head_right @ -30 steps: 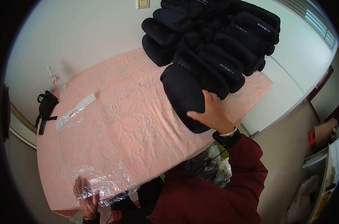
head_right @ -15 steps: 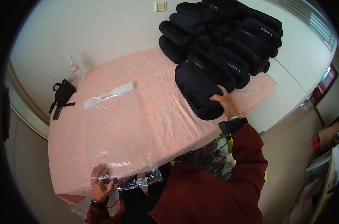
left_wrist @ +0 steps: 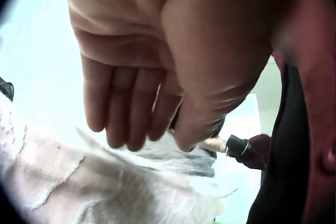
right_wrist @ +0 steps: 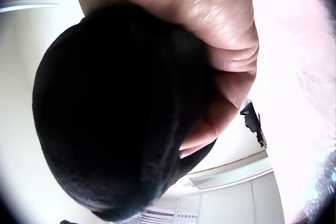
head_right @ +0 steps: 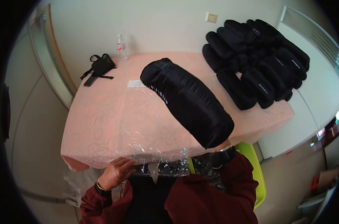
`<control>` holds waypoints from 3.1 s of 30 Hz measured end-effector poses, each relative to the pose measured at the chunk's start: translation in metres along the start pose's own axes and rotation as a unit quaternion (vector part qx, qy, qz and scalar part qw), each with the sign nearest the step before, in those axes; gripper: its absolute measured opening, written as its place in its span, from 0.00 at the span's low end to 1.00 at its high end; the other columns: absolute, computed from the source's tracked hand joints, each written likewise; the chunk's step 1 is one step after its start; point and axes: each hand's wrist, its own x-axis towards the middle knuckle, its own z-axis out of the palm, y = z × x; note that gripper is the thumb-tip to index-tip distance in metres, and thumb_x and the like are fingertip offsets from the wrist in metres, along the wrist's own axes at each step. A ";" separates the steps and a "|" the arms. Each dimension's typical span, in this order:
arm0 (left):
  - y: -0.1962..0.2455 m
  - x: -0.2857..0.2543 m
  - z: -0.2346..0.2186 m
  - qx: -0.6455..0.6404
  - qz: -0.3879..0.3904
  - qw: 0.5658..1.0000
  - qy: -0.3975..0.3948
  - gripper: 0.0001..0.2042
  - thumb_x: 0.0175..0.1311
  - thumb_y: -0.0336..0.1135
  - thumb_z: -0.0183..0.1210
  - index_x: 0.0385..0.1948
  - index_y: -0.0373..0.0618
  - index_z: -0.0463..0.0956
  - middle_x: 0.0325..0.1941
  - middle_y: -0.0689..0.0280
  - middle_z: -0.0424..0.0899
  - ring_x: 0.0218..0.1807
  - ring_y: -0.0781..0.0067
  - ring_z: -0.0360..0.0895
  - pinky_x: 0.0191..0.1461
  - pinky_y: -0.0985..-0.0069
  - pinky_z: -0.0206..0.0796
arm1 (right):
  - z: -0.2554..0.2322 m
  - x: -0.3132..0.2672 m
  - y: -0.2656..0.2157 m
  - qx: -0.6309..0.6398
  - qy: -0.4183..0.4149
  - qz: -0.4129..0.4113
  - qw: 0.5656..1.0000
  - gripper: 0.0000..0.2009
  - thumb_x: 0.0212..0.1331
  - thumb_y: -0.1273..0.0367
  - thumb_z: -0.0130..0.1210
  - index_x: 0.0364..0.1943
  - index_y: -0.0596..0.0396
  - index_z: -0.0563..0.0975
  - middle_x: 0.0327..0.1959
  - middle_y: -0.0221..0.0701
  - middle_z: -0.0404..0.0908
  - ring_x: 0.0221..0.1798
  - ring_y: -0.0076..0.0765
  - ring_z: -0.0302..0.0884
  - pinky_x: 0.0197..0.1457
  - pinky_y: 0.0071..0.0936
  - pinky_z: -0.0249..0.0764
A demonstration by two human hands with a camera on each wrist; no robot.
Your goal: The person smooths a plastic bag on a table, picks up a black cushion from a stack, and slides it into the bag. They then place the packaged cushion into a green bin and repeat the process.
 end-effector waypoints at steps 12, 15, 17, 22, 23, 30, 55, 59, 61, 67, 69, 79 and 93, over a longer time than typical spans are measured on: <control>-0.002 0.010 -0.045 -0.404 -0.028 0.887 0.221 0.52 0.34 0.49 0.82 0.64 0.35 0.63 0.63 0.57 0.74 0.65 0.64 0.71 0.69 0.70 0.60 | 0.012 -0.035 -0.098 0.504 0.024 -0.079 0.860 0.22 0.67 0.65 0.56 0.63 0.56 0.70 0.59 0.32 0.75 0.60 0.38 0.72 0.62 0.34 0.70; -0.003 0.013 -0.041 -0.429 -0.128 0.844 0.297 0.46 0.40 0.45 0.79 0.63 0.35 0.65 0.60 0.59 0.75 0.63 0.67 0.71 0.68 0.70 0.61 | 0.001 -0.053 -0.083 0.622 0.039 -0.076 0.779 0.20 0.67 0.67 0.57 0.60 0.57 0.73 0.54 0.33 0.80 0.54 0.39 0.78 0.57 0.35 0.76; -0.003 0.022 -0.043 -0.453 -0.146 0.828 0.295 0.43 0.43 0.44 0.77 0.62 0.35 0.65 0.59 0.59 0.75 0.62 0.67 0.72 0.68 0.70 0.61 | -0.062 -0.020 -0.094 0.817 -0.031 0.251 0.518 0.21 0.67 0.66 0.56 0.62 0.56 0.72 0.57 0.36 0.78 0.57 0.41 0.77 0.58 0.38 0.75; -0.029 0.039 -0.036 -0.426 -0.251 0.833 0.248 0.38 0.50 0.44 0.73 0.62 0.36 0.66 0.59 0.57 0.74 0.62 0.63 0.72 0.66 0.67 0.63 | -0.103 0.004 -0.109 0.410 0.187 -0.003 0.893 0.33 0.57 0.56 0.62 0.67 0.53 0.68 0.69 0.44 0.66 0.73 0.43 0.61 0.75 0.47 0.56; -0.033 0.039 -0.033 -0.392 -0.285 0.849 0.212 0.37 0.52 0.45 0.73 0.62 0.36 0.66 0.60 0.55 0.73 0.62 0.60 0.72 0.66 0.65 0.63 | -0.104 0.007 -0.120 0.414 0.182 0.000 0.892 0.33 0.57 0.56 0.62 0.67 0.53 0.68 0.69 0.44 0.66 0.73 0.43 0.61 0.75 0.47 0.56; -0.001 0.065 -0.052 0.168 -0.032 0.963 0.210 0.48 0.44 0.56 0.74 0.68 0.41 0.63 0.74 0.46 0.58 0.73 0.43 0.58 0.71 0.51 0.55 | -0.078 0.048 -0.150 0.114 0.071 -0.249 0.959 0.47 0.44 0.51 0.71 0.71 0.50 0.63 0.75 0.48 0.55 0.78 0.58 0.47 0.77 0.58 0.46; -0.052 0.079 -0.025 0.165 -0.069 0.982 0.057 0.58 0.35 0.63 0.73 0.71 0.40 0.58 0.73 0.43 0.57 0.73 0.38 0.56 0.73 0.44 0.47 | -0.015 0.085 -0.076 0.262 -0.034 -0.125 0.956 0.53 0.30 0.60 0.81 0.66 0.58 0.61 0.69 0.45 0.62 0.73 0.54 0.58 0.75 0.41 0.59; -0.060 0.061 -0.018 0.117 -0.095 0.984 0.093 0.53 0.37 0.54 0.76 0.69 0.38 0.60 0.70 0.44 0.61 0.70 0.37 0.60 0.72 0.48 0.54 | -0.011 0.076 -0.078 0.238 0.008 -0.144 0.960 0.50 0.31 0.60 0.80 0.63 0.59 0.63 0.67 0.45 0.63 0.71 0.55 0.60 0.74 0.44 0.60; -0.058 0.058 -0.018 0.124 -0.084 0.983 0.106 0.54 0.31 0.44 0.79 0.67 0.36 0.60 0.68 0.44 0.63 0.69 0.36 0.61 0.72 0.49 0.57 | -0.017 0.074 -0.082 0.200 0.021 -0.156 0.967 0.51 0.33 0.56 0.80 0.63 0.62 0.62 0.68 0.46 0.63 0.71 0.57 0.60 0.74 0.51 0.58; -0.059 0.050 -0.023 0.154 -0.030 0.982 0.102 0.43 0.38 0.36 0.75 0.62 0.36 0.65 0.65 0.47 0.66 0.68 0.38 0.63 0.71 0.51 0.61 | -0.074 0.074 -0.094 0.072 0.014 -0.188 0.979 0.54 0.32 0.49 0.78 0.66 0.57 0.61 0.68 0.48 0.63 0.72 0.59 0.57 0.74 0.58 0.53; -0.069 0.045 -0.016 0.214 0.021 0.973 0.087 0.42 0.37 0.37 0.75 0.60 0.36 0.66 0.65 0.47 0.66 0.69 0.38 0.62 0.72 0.48 0.58 | -0.090 0.079 -0.108 0.056 0.064 -0.224 0.971 0.57 0.32 0.45 0.76 0.69 0.55 0.59 0.68 0.49 0.62 0.71 0.60 0.57 0.73 0.64 0.50; 0.020 0.093 -0.050 0.213 0.070 0.973 0.053 0.49 0.37 0.48 0.75 0.66 0.39 0.63 0.72 0.47 0.60 0.75 0.41 0.55 0.75 0.41 0.44 | -0.067 0.091 -0.169 0.083 -0.065 -0.259 0.960 0.60 0.32 0.46 0.75 0.73 0.57 0.56 0.60 0.49 0.68 0.67 0.58 0.61 0.72 0.64 0.52; -0.028 0.085 -0.053 0.202 -0.085 0.974 -0.050 0.67 0.20 0.58 0.80 0.72 0.39 0.55 0.60 0.49 0.68 0.59 0.48 0.69 0.64 0.56 0.60 | -0.058 0.059 -0.136 0.196 -0.021 -0.263 0.945 0.54 0.27 0.53 0.79 0.65 0.58 0.64 0.65 0.45 0.64 0.68 0.55 0.60 0.73 0.49 0.55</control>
